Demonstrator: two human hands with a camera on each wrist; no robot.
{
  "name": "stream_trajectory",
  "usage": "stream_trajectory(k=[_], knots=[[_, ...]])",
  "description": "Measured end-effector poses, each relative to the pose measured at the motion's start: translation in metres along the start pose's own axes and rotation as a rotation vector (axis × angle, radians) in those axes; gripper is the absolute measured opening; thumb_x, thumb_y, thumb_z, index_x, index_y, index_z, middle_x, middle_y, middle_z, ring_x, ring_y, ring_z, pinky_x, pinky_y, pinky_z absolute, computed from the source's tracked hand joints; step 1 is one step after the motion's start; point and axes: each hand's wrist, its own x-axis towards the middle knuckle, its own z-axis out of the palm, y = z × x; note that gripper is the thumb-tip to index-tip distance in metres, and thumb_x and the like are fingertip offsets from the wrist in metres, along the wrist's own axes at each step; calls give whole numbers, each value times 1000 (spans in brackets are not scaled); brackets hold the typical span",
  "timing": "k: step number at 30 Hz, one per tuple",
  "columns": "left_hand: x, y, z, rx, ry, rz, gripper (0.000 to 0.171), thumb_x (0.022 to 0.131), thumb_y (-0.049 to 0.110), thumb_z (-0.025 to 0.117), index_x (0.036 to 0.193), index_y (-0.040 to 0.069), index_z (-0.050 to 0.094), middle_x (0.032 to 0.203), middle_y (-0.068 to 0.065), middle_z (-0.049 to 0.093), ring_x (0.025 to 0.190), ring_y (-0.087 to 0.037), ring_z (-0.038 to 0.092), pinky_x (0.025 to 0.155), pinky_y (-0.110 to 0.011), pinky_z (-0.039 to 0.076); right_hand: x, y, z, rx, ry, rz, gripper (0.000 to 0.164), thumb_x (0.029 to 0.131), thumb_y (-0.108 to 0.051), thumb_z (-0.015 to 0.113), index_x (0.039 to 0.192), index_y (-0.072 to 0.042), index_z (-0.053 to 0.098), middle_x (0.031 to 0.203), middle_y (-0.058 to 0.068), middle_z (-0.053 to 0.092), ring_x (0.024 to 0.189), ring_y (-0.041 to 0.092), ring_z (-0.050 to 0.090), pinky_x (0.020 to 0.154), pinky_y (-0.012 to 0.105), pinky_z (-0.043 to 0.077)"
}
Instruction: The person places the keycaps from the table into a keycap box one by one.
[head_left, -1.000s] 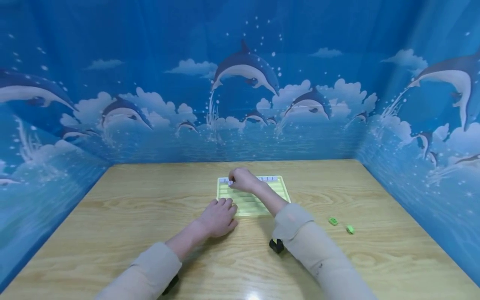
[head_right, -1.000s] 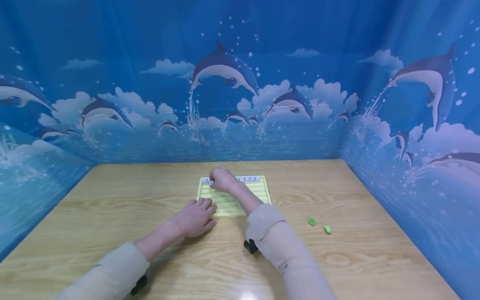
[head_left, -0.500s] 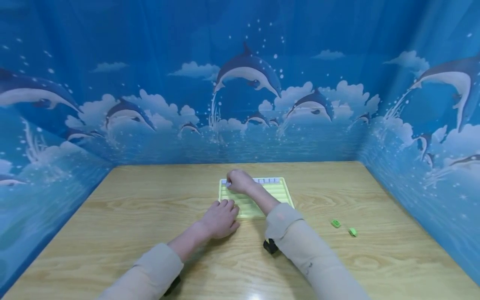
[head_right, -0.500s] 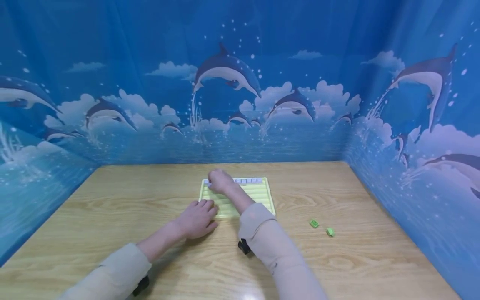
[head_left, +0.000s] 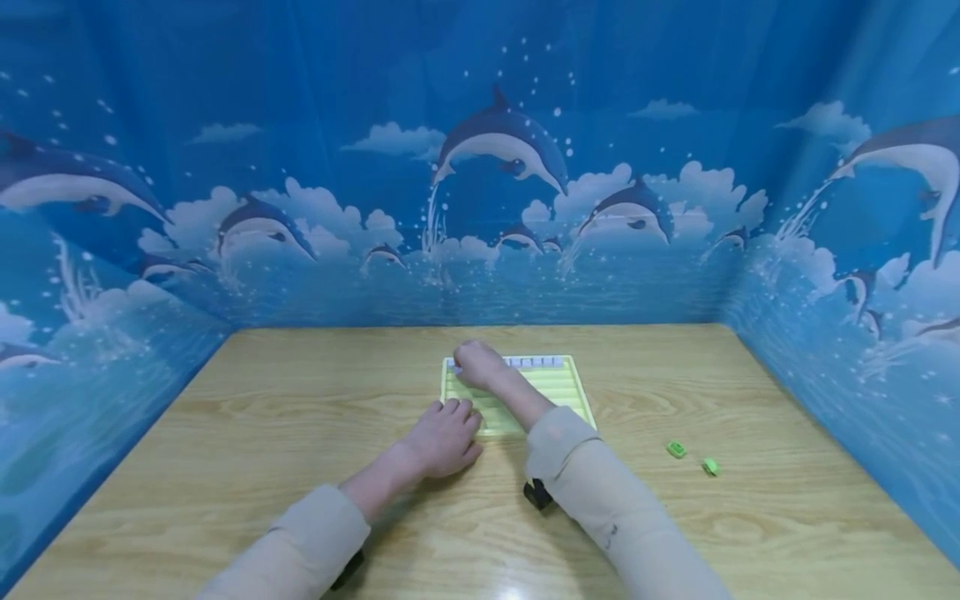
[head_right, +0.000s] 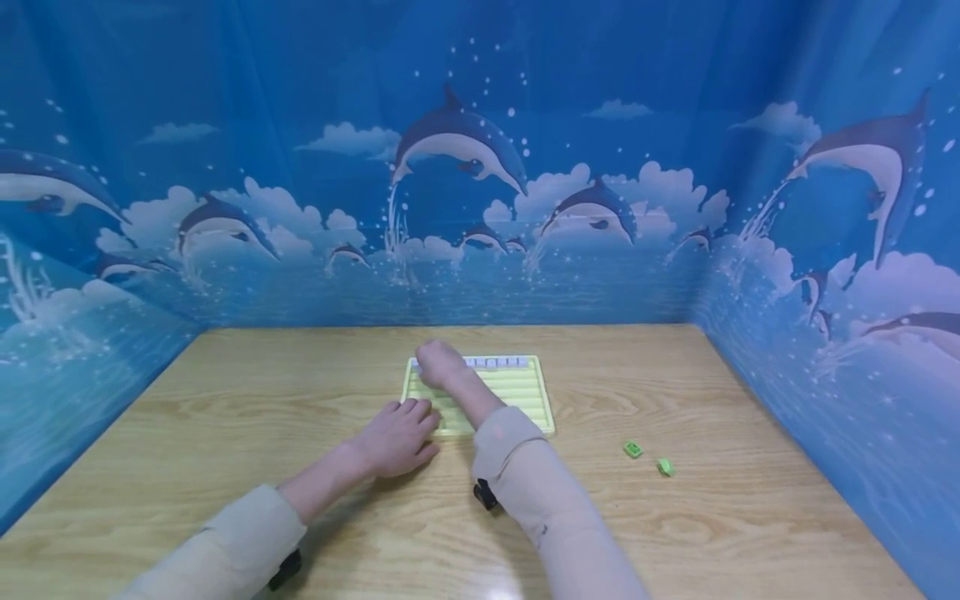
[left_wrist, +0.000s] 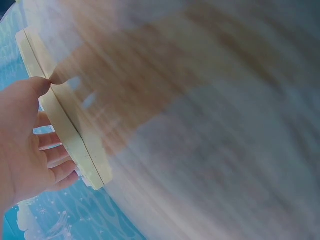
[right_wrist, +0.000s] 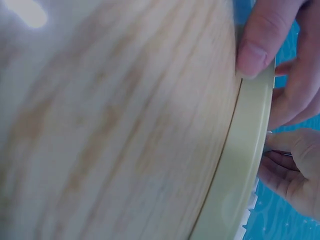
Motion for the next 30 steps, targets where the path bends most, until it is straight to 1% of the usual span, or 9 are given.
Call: stream_trajectory(k=[5,12,18,27,30], knots=[[1,-1,2,3,1,-3,46,94,41,46,122,5,54,112,-11,50,104,-25,47,86,-39,41,1,-2,1,-27,-2,-20,7,86,-9,61,80,-6,63,80,5,58,74,17,54,66,26,47],[1,0,2,17,-2,-1,46,94,41,45,122,5,54,112,-10,50,104,-25,47,85,-39,41,0,-2,2,-35,-16,-14,7,86,-10,61,81,-6,63,82,4,59,75,17,55,68,27,47],[1,0,2,19,3,4,45,94,41,45,120,5,54,110,-10,50,102,-24,47,83,-38,41,1,-1,3,-30,-6,-16,7,86,-10,62,79,-8,62,80,4,59,76,17,55,68,27,47],[1,0,2,25,11,10,43,94,41,46,118,6,55,108,-9,50,101,-24,47,81,-37,41,0,-6,0,-10,-4,-16,17,85,-7,60,69,-11,57,74,2,56,74,17,53,68,28,46],[0,0,2,27,14,10,42,94,41,46,116,7,55,108,-8,50,100,-23,47,80,-37,41,-1,-7,0,17,-9,-9,21,86,-7,60,67,-12,54,72,1,55,73,16,52,67,27,45]])
